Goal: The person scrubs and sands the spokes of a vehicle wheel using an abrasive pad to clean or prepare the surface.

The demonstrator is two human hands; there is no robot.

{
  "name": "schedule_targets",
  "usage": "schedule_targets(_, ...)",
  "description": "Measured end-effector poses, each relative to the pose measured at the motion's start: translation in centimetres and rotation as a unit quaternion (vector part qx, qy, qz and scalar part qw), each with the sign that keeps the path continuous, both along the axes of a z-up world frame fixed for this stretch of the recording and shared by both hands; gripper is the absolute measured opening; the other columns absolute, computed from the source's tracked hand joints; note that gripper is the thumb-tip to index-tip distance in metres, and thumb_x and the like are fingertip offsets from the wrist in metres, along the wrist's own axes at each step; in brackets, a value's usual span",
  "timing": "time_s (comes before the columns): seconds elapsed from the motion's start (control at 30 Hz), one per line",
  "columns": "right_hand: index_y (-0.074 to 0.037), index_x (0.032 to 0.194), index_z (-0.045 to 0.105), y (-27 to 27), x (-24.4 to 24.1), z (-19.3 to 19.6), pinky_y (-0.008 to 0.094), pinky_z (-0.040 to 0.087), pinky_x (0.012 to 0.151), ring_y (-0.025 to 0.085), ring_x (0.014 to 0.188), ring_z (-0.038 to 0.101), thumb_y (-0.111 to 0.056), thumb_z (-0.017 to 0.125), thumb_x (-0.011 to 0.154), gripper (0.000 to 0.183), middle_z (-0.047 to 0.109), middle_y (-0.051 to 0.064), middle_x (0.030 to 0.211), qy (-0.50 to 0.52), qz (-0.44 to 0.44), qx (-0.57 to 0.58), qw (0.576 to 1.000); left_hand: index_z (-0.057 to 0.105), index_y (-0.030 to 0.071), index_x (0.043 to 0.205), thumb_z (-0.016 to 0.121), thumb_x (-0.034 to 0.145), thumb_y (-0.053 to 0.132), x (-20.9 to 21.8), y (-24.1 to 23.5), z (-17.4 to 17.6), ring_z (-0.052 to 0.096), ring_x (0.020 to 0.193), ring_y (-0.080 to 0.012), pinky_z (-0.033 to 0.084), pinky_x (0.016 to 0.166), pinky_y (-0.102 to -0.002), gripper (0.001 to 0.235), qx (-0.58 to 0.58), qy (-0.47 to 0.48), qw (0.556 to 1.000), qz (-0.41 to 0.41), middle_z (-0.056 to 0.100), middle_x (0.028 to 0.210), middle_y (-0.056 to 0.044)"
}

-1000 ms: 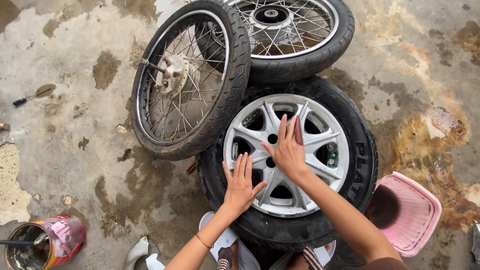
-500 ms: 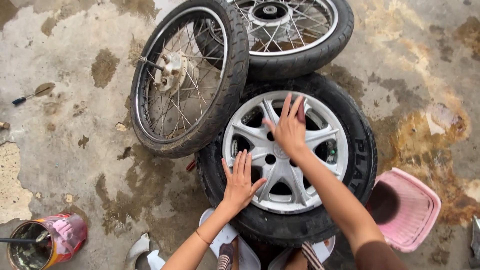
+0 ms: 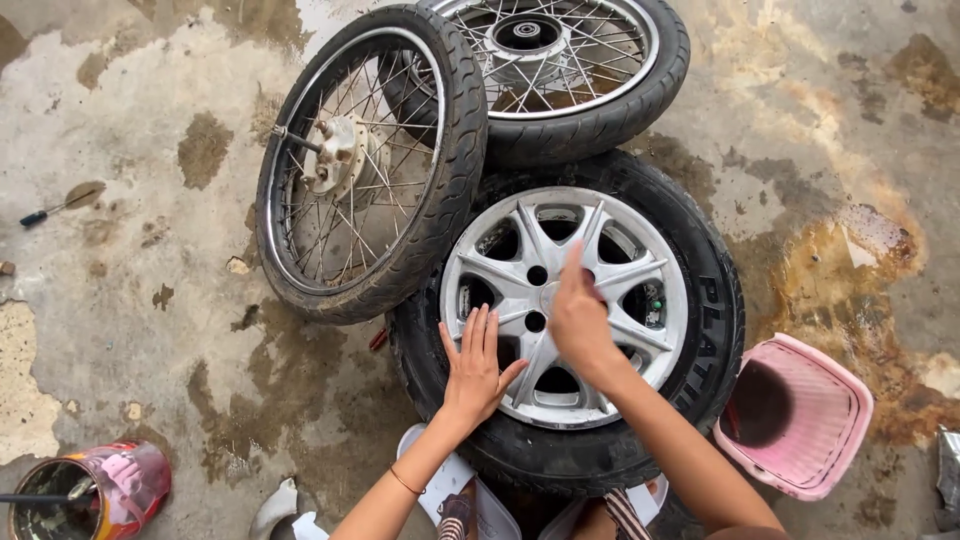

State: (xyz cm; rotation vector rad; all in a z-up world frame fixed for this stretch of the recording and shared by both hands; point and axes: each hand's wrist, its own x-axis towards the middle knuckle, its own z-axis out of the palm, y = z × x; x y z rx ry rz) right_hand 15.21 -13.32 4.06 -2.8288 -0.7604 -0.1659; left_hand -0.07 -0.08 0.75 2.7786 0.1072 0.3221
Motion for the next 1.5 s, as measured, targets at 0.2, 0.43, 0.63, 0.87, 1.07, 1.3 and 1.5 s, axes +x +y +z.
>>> schedule_targets(0.2, -0.005, 0.164, -0.005, -0.9, 1.1, 3.5, 0.064, 0.055, 0.08, 0.06, 0.102, 0.062, -0.005, 0.041, 0.094, 0.084, 0.023, 0.034, 0.162, 0.146, -0.043, 0.226, 0.962, 0.038, 0.0, 0.153, 0.041, 0.101, 0.068, 0.0, 0.0, -0.8, 0.036, 0.147, -0.0374, 0.005, 0.116, -0.075, 0.086, 0.014, -0.006, 1.0, -0.001, 0.041, 0.155, -0.025)
schedule_targets(0.43, -0.01, 0.163, -0.012, -0.6, 3.9, 3.7, 0.067, 0.05, 0.083, 0.064, 0.097, 0.06, 0.008, 0.036, 0.09, 0.09, 0.027, 0.04, 0.159, 0.097, -0.053, 0.293, 0.95, 0.038, -0.001, 0.153, 0.041, 0.101, 0.068, -0.1, 0.0, -0.8, 0.035, 0.148, -0.0372, 0.004, 0.117, -0.075, 0.086, 0.021, 0.004, 1.0, -0.004, 0.041, 0.155, -0.025)
schedule_targets(0.63, -0.004, 0.161, -0.006, -2.7, -1.4, 0.3, 0.028, 0.04, 0.028, 0.017, 0.038, 0.046, 0.012, 0.032, 0.099, 0.074, 0.054, 0.04, 0.13, 0.144, 0.104, 0.262, 0.948, 0.033, 0.002, 0.156, 0.043, 0.098, 0.07, -0.1, -0.2, -0.6, 0.029, 0.153, -0.029, 0.011, 0.12, -0.07, 0.09, 0.088, 0.002, 0.996, 0.018, 0.034, 0.164, -0.017)
schedule_targets(0.87, -0.006, 0.16, -0.006, -2.2, 4.2, -0.9, 0.045, 0.061, 0.06, 0.04, 0.073, 0.065, 0.015, 0.033, 0.097, 0.077, 0.049, 0.05, 0.135, 0.127, 0.133, 0.301, 0.936, 0.034, 0.002, 0.155, 0.046, 0.099, 0.068, 0.0, -0.1, -0.5, 0.032, 0.152, -0.0302, 0.013, 0.12, -0.071, 0.088, 0.081, -0.011, 0.997, 0.018, 0.036, 0.162, -0.018)
schedule_targets(1.07, 0.005, 0.158, 0.006, -2.9, -1.7, -0.8, 0.052, 0.055, 0.106, 0.054, 0.134, 0.051, 0.025, 0.035, 0.087, 0.079, 0.034, 0.045, 0.152, 0.045, 0.29, 0.225, 0.929, 0.034, 0.002, 0.156, 0.046, 0.098, 0.069, 0.0, 0.0, -0.7, 0.03, 0.153, -0.03, 0.012, 0.12, -0.07, 0.09, 0.092, -0.011, 0.996, 0.018, 0.034, 0.163, -0.018)
schedule_targets(1.3, -0.007, 0.159, 0.0, -5.0, -4.6, 7.9, 0.029, 0.061, 0.056, 0.024, 0.064, 0.071, 0.004, 0.042, 0.094, 0.078, 0.01, 0.025, 0.169, 0.407, 0.03, 0.258, 0.876, 0.039, 0.001, 0.153, 0.047, 0.098, 0.069, 0.1, 0.0, -0.9, 0.036, 0.15, -0.0309, 0.015, 0.119, -0.071, 0.088, 0.086, -0.024, 0.996, 0.017, 0.039, 0.161, -0.017)
schedule_targets(1.5, -0.009, 0.151, 0.025, -14.3, -3.1, 12.4, 0.021, 0.039, 0.059, 0.01, 0.06, 0.045, 0.005, 0.057, 0.092, 0.068, 0.058, 0.01, 0.149, 0.229, -0.294, 0.46, 0.806, 0.038, 0.002, 0.154, 0.042, 0.099, 0.07, 0.0, 0.1, -1.4, 0.035, 0.151, -0.0306, 0.014, 0.12, -0.07, 0.087, 0.079, -0.024, 0.996, 0.013, 0.039, 0.161, -0.017)
